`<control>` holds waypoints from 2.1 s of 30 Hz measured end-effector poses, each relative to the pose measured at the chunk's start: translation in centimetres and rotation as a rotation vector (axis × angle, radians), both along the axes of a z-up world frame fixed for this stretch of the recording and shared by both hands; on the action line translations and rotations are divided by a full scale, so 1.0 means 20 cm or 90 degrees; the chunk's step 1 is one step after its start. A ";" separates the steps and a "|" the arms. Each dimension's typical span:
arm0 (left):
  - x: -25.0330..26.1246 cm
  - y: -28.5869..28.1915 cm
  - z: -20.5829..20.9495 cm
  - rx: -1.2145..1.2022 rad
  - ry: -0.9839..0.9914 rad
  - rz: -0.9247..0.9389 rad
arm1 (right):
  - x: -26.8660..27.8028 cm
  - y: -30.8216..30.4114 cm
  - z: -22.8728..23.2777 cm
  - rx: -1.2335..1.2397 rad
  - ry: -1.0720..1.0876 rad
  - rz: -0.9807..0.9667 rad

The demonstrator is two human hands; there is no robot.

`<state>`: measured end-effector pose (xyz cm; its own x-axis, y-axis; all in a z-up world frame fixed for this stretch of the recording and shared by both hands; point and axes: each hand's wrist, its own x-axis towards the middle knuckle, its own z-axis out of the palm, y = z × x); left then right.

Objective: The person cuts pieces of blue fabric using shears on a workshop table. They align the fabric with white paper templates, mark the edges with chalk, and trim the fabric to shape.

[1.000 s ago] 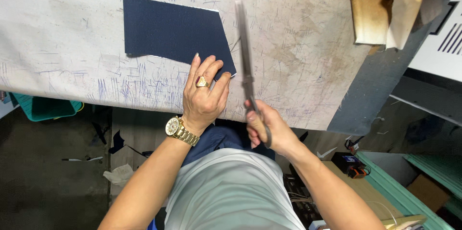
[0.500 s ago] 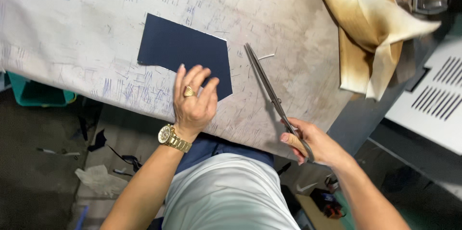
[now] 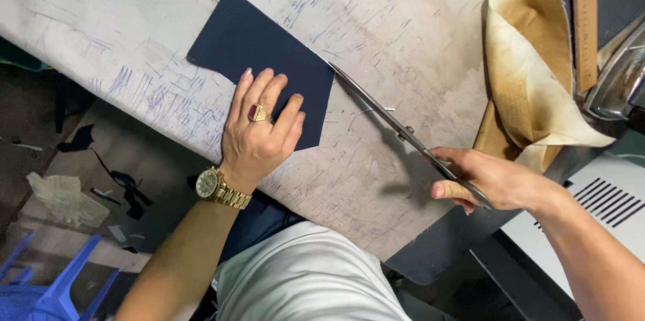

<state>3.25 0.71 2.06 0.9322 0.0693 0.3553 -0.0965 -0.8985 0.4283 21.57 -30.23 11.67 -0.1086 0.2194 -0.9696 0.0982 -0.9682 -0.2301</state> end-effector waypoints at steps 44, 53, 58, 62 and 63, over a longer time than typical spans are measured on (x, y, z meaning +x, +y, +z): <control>0.23 -0.29 0.00 0.146 0.241 -0.148 | -0.64 -0.45 0.14 0.161 -0.129 -0.519; -0.22 -0.66 0.01 -0.062 0.156 -0.607 | -1.16 -0.46 0.16 0.050 -0.248 -0.666; -0.48 -0.40 0.06 -0.152 0.232 -0.846 | -1.30 -0.18 0.10 -0.096 -0.299 -0.687; -0.29 -0.03 -0.07 -0.130 0.120 -0.596 | -1.47 -0.01 0.00 0.013 -0.314 -0.866; -0.20 0.07 -0.10 -0.029 0.061 -0.493 | -1.51 0.05 -0.01 0.050 -0.303 -0.924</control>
